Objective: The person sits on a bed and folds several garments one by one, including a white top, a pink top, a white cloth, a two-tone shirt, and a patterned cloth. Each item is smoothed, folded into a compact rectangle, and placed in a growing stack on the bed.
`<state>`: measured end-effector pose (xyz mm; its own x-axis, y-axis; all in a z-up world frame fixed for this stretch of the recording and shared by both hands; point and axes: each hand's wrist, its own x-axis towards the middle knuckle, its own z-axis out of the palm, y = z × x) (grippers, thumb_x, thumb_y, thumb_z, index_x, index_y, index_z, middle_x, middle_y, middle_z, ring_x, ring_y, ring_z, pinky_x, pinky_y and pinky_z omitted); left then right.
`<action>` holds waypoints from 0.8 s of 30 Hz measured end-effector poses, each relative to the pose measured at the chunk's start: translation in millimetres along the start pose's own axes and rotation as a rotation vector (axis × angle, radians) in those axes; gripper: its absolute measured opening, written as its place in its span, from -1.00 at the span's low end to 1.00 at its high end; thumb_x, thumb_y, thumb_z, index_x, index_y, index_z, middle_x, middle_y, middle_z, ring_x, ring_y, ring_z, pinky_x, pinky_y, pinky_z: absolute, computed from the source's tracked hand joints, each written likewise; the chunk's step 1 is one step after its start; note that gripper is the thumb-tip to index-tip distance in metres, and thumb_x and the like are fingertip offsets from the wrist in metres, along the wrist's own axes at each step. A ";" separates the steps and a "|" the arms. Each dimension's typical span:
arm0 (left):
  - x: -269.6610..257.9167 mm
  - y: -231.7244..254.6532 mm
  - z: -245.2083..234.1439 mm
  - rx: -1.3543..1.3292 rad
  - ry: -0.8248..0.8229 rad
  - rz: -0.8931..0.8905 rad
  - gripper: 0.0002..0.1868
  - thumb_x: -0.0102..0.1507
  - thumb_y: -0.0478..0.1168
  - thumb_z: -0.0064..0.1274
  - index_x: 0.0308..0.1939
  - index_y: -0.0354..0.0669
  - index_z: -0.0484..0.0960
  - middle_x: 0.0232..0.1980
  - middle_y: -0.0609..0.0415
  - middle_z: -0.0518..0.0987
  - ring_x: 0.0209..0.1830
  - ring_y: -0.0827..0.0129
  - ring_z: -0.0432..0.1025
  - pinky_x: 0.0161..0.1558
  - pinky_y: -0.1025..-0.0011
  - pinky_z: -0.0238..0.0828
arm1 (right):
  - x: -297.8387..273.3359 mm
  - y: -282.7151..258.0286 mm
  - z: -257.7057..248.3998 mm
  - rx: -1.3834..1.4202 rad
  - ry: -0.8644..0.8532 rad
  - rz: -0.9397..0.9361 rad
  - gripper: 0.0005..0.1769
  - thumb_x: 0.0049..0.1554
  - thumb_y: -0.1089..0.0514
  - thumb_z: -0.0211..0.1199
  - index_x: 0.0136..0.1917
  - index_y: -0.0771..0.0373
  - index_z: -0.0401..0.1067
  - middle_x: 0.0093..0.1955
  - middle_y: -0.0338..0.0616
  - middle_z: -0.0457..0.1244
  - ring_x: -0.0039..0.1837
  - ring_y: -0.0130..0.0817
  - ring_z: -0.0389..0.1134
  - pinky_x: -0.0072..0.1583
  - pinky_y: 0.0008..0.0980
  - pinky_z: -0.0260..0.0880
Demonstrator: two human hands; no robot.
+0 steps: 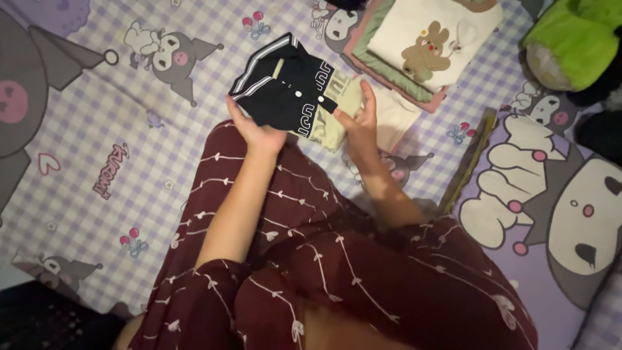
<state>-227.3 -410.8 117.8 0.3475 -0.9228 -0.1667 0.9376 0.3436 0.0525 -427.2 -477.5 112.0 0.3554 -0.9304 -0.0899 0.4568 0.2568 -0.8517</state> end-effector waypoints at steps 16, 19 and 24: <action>199.5 62.4 -57.3 0.238 0.307 0.002 -0.10 0.19 0.48 -0.27 0.35 -0.11 0.37 0.31 -0.05 0.47 0.29 -0.08 0.36 0.23 -0.24 0.06 | 205.3 69.8 -14.0 -0.077 -0.029 -0.165 -0.09 0.15 0.53 0.22 0.64 0.31 -0.13 0.46 0.12 0.16 0.37 -0.22 0.30 0.34 -0.32 0.39; 204.2 65.4 -88.7 0.389 0.522 -0.019 -0.02 0.20 0.52 -0.38 0.41 -0.15 0.20 0.31 -0.10 0.47 0.25 -0.07 0.42 0.20 -0.12 0.29 | 229.0 109.0 -34.5 -0.292 0.061 -0.151 -0.14 0.10 0.54 0.26 0.58 0.35 -0.01 0.40 0.09 0.21 0.37 -0.26 0.30 0.32 -0.38 0.38; 211.0 44.4 -116.2 0.705 0.301 0.143 -0.37 0.26 -0.18 0.13 0.34 -0.21 0.22 0.23 -0.13 0.49 0.15 0.12 0.43 0.08 0.19 0.46 | 234.2 155.2 -60.6 -0.265 0.105 -0.281 -0.18 0.08 0.56 0.24 0.54 0.36 0.03 0.32 0.07 0.25 0.33 -0.25 0.31 0.32 -0.37 0.35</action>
<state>-113.4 -570.0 -29.4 0.5430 -0.7558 -0.3659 0.7030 0.1708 0.6904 -322.5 -671.4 -72.5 0.1552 -0.9799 0.1253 0.2937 -0.0753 -0.9529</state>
